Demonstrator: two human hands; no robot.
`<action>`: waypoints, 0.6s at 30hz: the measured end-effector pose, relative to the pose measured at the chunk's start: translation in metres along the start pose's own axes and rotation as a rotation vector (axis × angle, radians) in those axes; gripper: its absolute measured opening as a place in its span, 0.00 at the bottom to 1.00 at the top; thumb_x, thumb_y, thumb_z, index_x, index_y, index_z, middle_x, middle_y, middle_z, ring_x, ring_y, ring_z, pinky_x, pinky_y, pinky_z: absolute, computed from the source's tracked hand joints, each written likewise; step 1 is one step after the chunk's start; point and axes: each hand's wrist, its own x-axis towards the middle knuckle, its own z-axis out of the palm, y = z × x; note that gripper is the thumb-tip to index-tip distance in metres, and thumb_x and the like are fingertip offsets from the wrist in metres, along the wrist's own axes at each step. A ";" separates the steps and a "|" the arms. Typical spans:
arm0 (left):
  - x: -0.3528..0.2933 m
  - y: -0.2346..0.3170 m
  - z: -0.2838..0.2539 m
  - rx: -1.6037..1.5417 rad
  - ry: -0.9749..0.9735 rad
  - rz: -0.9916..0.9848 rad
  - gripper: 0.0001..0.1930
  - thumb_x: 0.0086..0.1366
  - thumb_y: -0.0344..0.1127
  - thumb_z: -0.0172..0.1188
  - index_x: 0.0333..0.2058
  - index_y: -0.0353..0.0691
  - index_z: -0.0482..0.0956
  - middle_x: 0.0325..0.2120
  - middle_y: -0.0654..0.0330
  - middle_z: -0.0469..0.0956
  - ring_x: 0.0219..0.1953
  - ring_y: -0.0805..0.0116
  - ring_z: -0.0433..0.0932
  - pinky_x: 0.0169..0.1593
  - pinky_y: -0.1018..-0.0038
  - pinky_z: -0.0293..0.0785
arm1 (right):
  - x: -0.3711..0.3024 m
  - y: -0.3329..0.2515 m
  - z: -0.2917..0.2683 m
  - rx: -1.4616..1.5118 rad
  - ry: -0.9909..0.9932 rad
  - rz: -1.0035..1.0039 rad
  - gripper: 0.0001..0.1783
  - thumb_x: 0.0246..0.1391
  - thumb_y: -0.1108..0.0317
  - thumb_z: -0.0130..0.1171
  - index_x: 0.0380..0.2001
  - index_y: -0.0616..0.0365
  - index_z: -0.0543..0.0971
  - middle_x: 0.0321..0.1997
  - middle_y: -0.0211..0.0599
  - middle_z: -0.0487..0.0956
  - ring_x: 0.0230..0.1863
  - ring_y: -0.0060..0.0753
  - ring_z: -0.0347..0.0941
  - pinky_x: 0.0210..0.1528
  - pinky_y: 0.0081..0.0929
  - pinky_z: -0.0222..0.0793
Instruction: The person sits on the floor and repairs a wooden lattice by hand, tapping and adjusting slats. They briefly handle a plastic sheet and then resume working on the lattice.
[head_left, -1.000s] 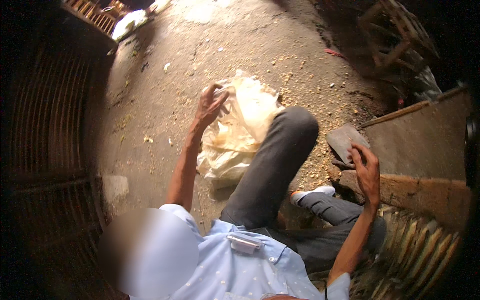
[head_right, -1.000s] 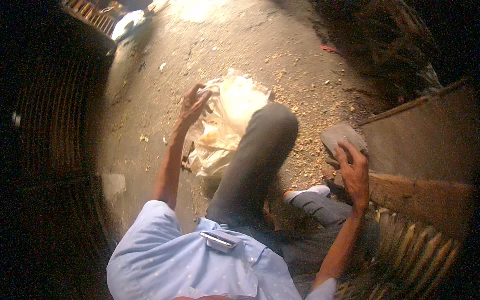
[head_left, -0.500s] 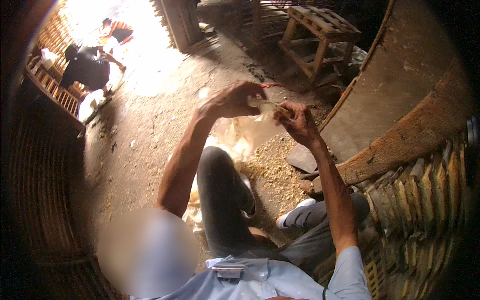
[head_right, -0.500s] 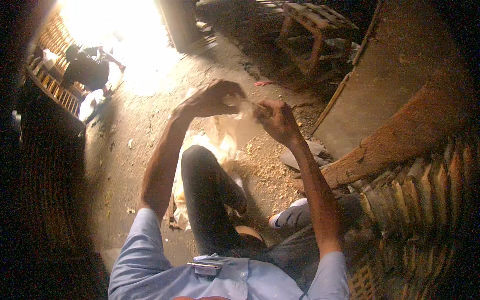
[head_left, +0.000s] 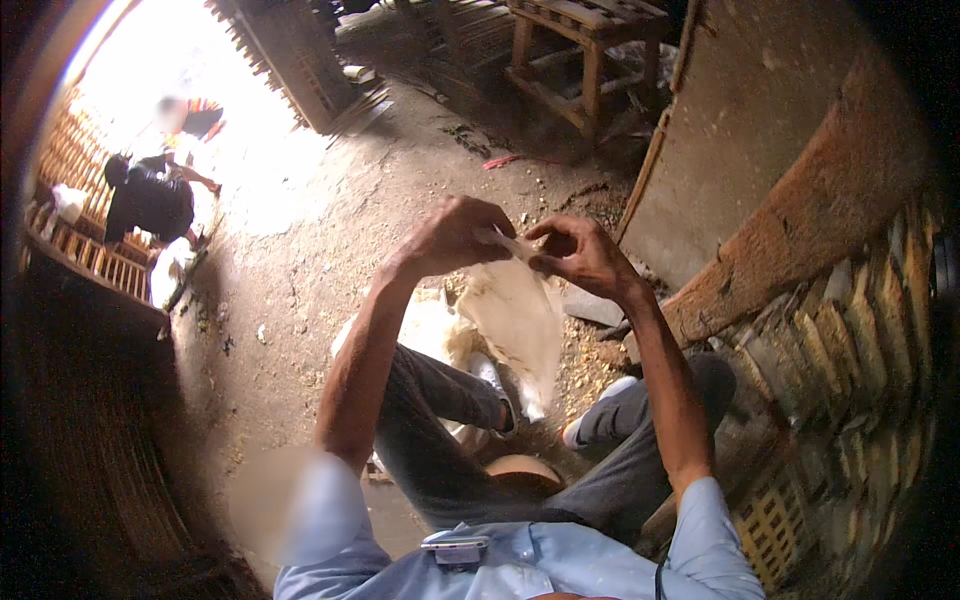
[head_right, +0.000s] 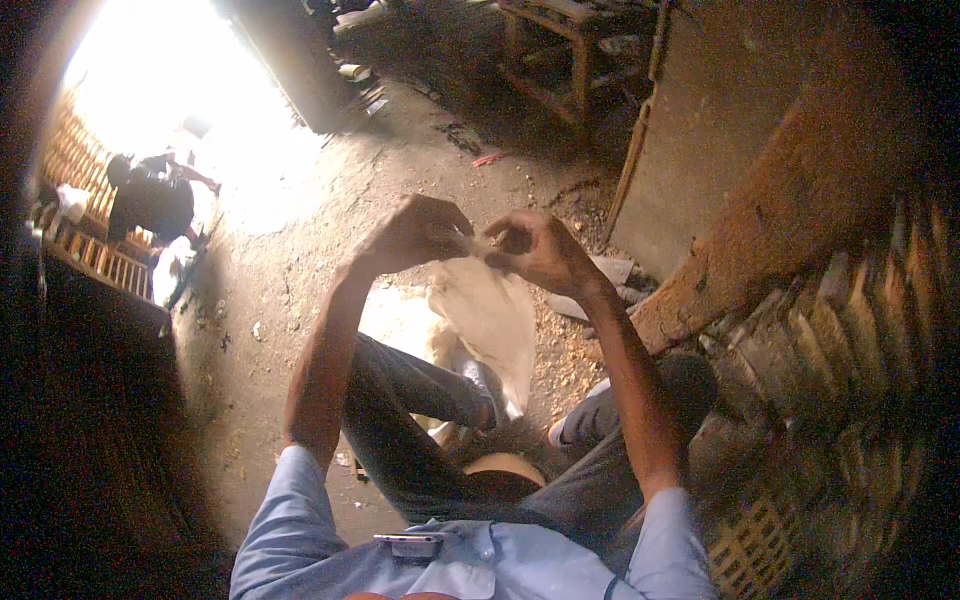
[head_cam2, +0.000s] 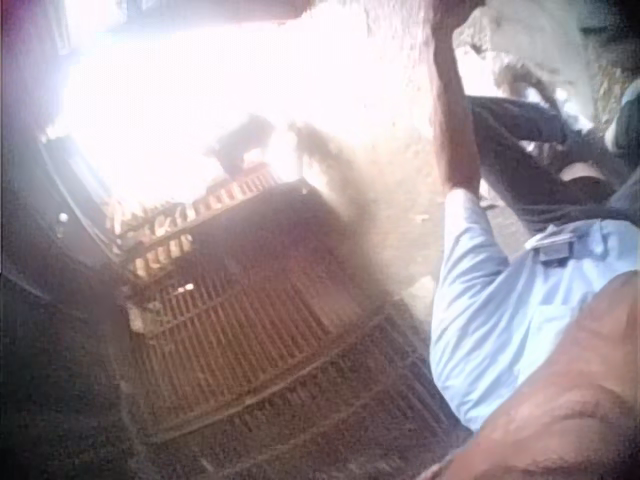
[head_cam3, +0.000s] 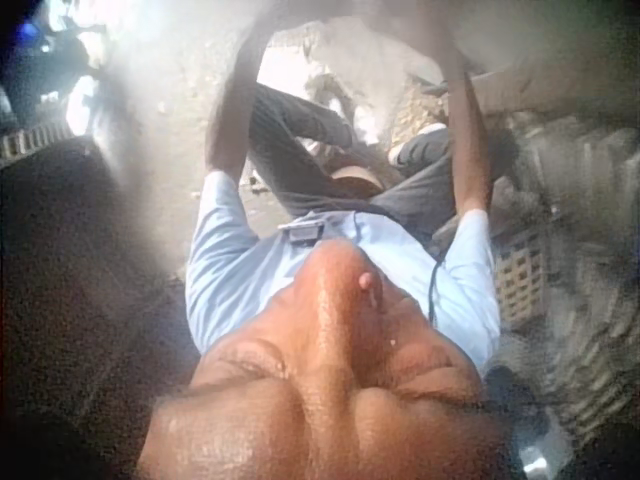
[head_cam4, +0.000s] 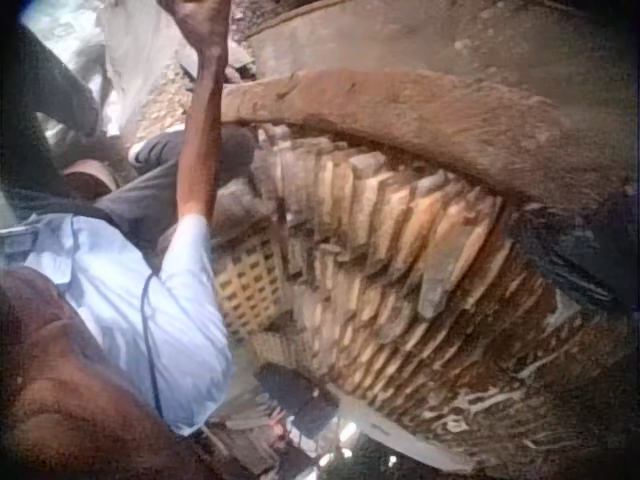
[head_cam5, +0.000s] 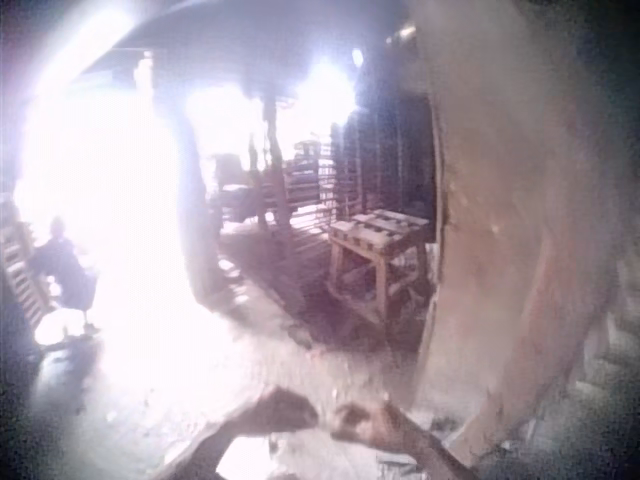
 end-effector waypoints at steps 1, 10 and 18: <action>-0.002 -0.005 -0.006 0.010 0.032 -0.009 0.10 0.57 0.32 0.71 0.37 0.36 0.85 0.30 0.56 0.85 0.30 0.69 0.83 0.36 0.71 0.81 | 0.004 -0.003 -0.001 -0.014 -0.060 0.035 0.13 0.55 0.60 0.69 0.35 0.59 0.83 0.28 0.34 0.84 0.31 0.28 0.81 0.37 0.29 0.76; 0.002 0.024 -0.003 -0.183 0.193 -0.232 0.10 0.64 0.36 0.69 0.37 0.35 0.86 0.30 0.59 0.85 0.32 0.73 0.83 0.37 0.76 0.80 | -0.014 -0.006 -0.022 -0.274 0.164 -0.208 0.21 0.54 0.56 0.69 0.40 0.64 0.80 0.33 0.46 0.84 0.37 0.37 0.83 0.41 0.36 0.78; 0.005 0.056 -0.026 -0.088 0.198 0.001 0.06 0.68 0.29 0.63 0.41 0.40 0.86 0.34 0.63 0.85 0.36 0.76 0.82 0.38 0.80 0.77 | -0.001 -0.032 -0.031 0.103 0.013 -0.079 0.24 0.55 0.59 0.72 0.46 0.66 0.79 0.31 0.36 0.84 0.34 0.21 0.78 0.38 0.25 0.75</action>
